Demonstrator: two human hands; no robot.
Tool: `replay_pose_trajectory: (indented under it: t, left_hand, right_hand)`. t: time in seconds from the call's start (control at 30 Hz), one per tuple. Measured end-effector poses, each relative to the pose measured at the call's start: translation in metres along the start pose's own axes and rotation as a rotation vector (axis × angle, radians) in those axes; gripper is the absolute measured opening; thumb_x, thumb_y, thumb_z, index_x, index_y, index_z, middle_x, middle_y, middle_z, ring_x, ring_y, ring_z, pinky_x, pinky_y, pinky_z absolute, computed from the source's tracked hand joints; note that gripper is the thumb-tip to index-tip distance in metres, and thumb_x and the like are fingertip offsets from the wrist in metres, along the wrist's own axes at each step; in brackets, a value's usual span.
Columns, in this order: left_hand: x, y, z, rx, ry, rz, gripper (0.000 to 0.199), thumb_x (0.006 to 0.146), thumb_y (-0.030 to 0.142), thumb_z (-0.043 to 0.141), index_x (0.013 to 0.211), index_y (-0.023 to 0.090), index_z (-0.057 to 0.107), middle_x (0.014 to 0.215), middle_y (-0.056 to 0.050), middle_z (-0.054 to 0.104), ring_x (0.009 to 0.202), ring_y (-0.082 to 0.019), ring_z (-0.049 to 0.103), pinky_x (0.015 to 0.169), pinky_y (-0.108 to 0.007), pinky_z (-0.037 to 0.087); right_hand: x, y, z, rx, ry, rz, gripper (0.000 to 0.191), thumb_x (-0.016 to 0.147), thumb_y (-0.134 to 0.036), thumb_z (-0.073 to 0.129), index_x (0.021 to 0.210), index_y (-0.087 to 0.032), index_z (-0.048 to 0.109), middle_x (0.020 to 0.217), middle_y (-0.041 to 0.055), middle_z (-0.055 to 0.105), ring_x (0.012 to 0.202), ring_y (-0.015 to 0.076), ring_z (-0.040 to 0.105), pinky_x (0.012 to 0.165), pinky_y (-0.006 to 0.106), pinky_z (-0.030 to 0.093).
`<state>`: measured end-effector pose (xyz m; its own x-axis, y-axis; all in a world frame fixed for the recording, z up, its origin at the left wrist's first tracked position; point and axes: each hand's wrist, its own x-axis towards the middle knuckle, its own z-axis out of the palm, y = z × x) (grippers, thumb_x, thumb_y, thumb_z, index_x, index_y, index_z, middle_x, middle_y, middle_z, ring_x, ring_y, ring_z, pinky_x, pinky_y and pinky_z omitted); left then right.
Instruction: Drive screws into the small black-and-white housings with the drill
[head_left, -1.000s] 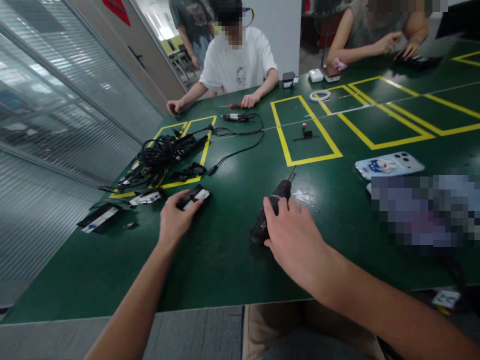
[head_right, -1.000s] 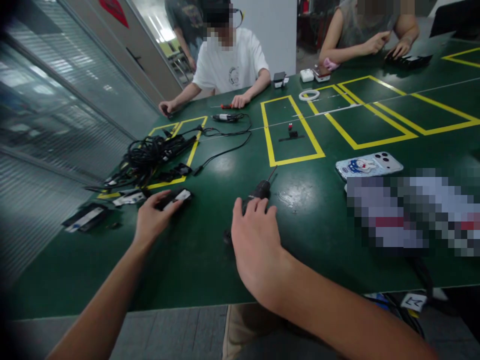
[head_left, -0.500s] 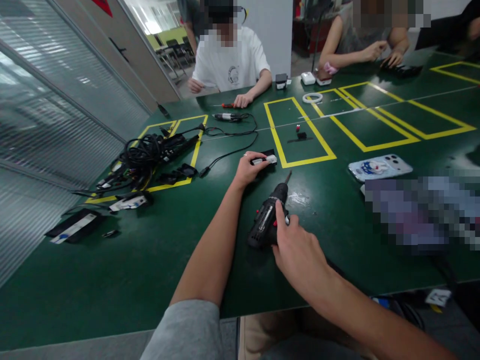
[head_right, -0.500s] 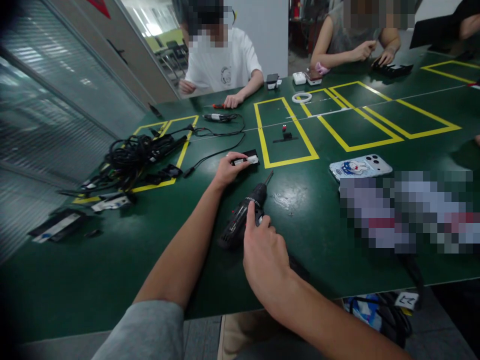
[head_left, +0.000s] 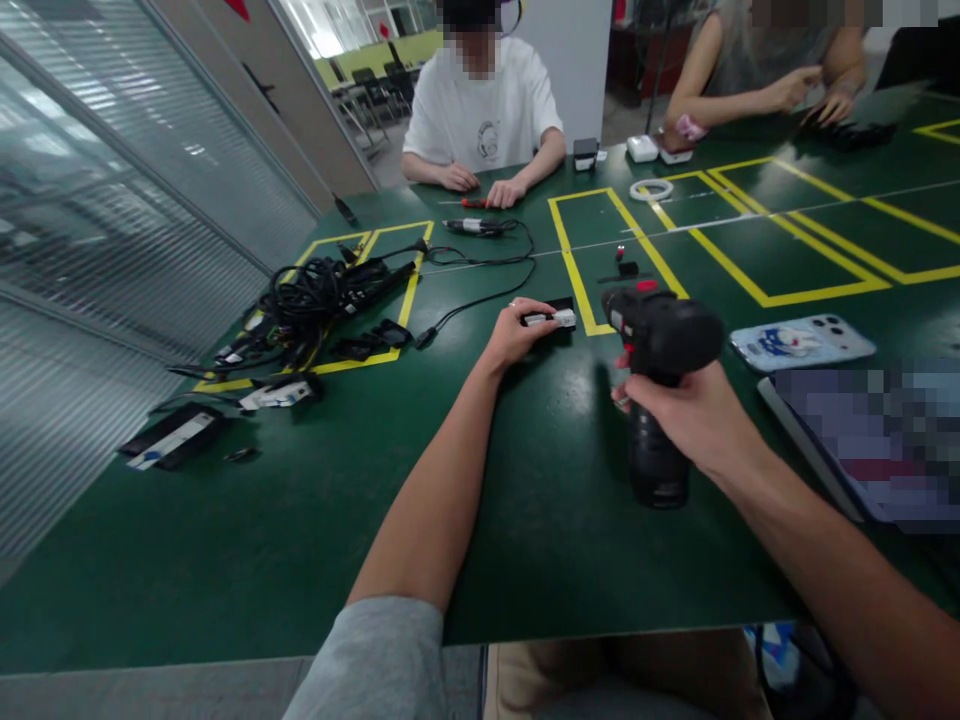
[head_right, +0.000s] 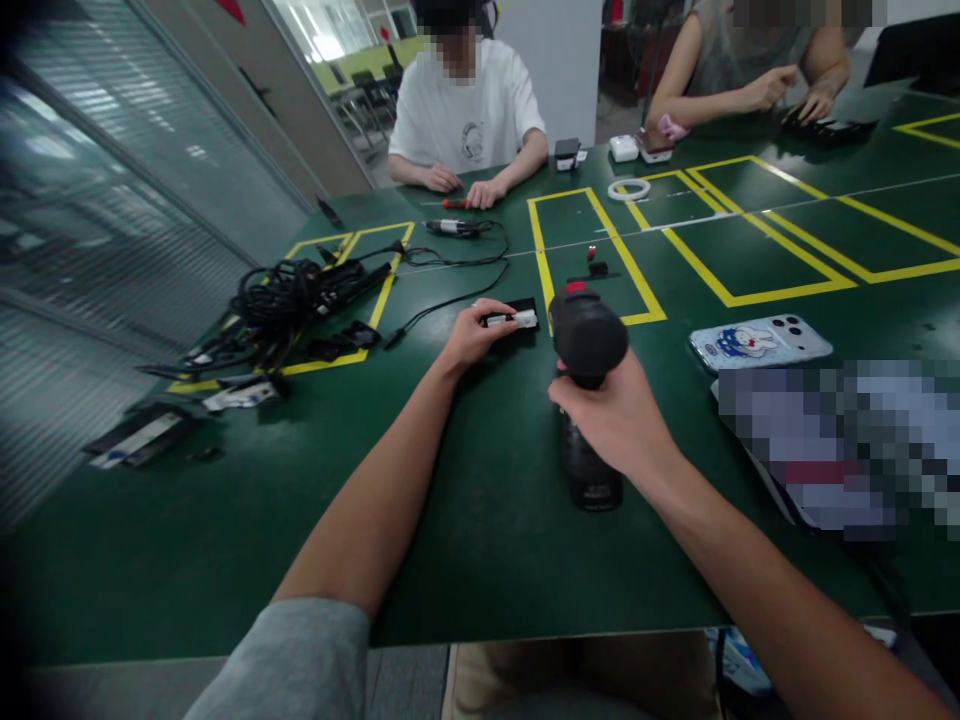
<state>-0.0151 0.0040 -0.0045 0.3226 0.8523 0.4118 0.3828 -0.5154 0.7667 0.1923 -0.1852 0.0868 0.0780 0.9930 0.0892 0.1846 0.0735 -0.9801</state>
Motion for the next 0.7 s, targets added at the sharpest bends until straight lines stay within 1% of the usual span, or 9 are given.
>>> replay_pose_trajectory:
  t: [0.07,0.13,0.23,0.3,0.4,0.5,0.63,0.7]
  left_hand:
    - [0.001,-0.001,0.0,-0.016,-0.006,-0.004,0.028,0.075,0.036,0.075,0.098,0.021,0.074,0.101,-0.004,0.07,0.101,-0.019,0.06,0.093,-0.034,0.045]
    - [0.001,-0.001,0.001,-0.021,-0.006,-0.007,0.028,0.075,0.036,0.075,0.098,0.021,0.075,0.101,-0.004,0.07,0.101,-0.019,0.06,0.093,-0.034,0.045]
    - [0.002,-0.001,0.001,-0.032,0.002,-0.014,0.026,0.074,0.035,0.076,0.095,0.02,0.075,0.099,-0.005,0.07,0.1,-0.019,0.061,0.094,-0.034,0.045]
    - [0.001,0.0,0.001,-0.054,0.01,-0.007,0.025,0.074,0.035,0.075,0.093,0.02,0.075,0.099,-0.005,0.07,0.101,-0.019,0.061,0.095,-0.034,0.045]
    - [0.001,0.001,0.001,-0.072,0.015,0.005,0.023,0.075,0.034,0.075,0.092,0.019,0.075,0.097,-0.005,0.071,0.101,-0.019,0.061,0.097,-0.034,0.045]
    - [0.001,0.002,0.001,-0.058,0.024,-0.012,0.02,0.075,0.032,0.073,0.091,0.019,0.075,0.097,-0.005,0.07,0.1,-0.019,0.061,0.097,-0.034,0.045]
    - [0.002,0.001,0.002,-0.044,0.03,-0.021,0.021,0.074,0.033,0.074,0.09,0.019,0.075,0.097,-0.005,0.07,0.1,-0.019,0.061,0.097,-0.035,0.045]
    - [0.002,0.0,0.002,-0.042,0.029,-0.011,0.022,0.074,0.034,0.075,0.09,0.02,0.075,0.097,-0.005,0.07,0.1,-0.019,0.061,0.097,-0.035,0.045]
  right_hand:
    - [-0.001,0.0,-0.004,0.097,-0.007,0.053,0.021,0.079,-0.023,0.067,0.099,-0.019,0.066,0.075,0.0013,0.065,0.066,0.0175,0.063,0.06,0.03,0.049]
    - [-0.007,-0.001,-0.008,0.128,-0.045,0.071,0.014,0.084,-0.029,0.066,0.094,-0.019,0.067,0.069,-0.0004,0.063,0.061,0.0154,0.059,0.058,0.029,0.047]
    - [-0.018,-0.004,-0.013,0.104,-0.12,0.097,0.017,0.087,-0.036,0.065,0.095,-0.021,0.068,0.064,-0.002,0.062,0.058,0.0142,0.058,0.059,0.029,0.047]
    - [-0.024,-0.007,-0.014,0.06,-0.184,0.136,0.018,0.088,-0.038,0.065,0.095,-0.021,0.068,0.065,-0.0024,0.062,0.061,0.0136,0.058,0.062,0.028,0.048]
    - [-0.03,-0.013,-0.012,0.035,-0.248,0.169,0.015,0.089,-0.035,0.064,0.094,-0.021,0.066,0.066,-0.0032,0.061,0.061,0.0124,0.058,0.061,0.026,0.05]
    - [-0.032,-0.014,-0.008,0.037,-0.259,0.192,0.013,0.087,-0.032,0.066,0.094,-0.021,0.064,0.069,-0.0029,0.062,0.062,0.0128,0.059,0.06,0.027,0.051]
    - [-0.033,-0.008,-0.006,0.026,-0.224,0.249,0.015,0.085,-0.032,0.067,0.094,-0.021,0.064,0.072,-0.0018,0.063,0.062,0.0133,0.06,0.057,0.027,0.05]
    - [-0.033,-0.005,-0.005,0.022,-0.207,0.249,0.015,0.084,-0.032,0.067,0.093,-0.021,0.065,0.073,-0.0017,0.064,0.062,0.013,0.06,0.057,0.028,0.05]
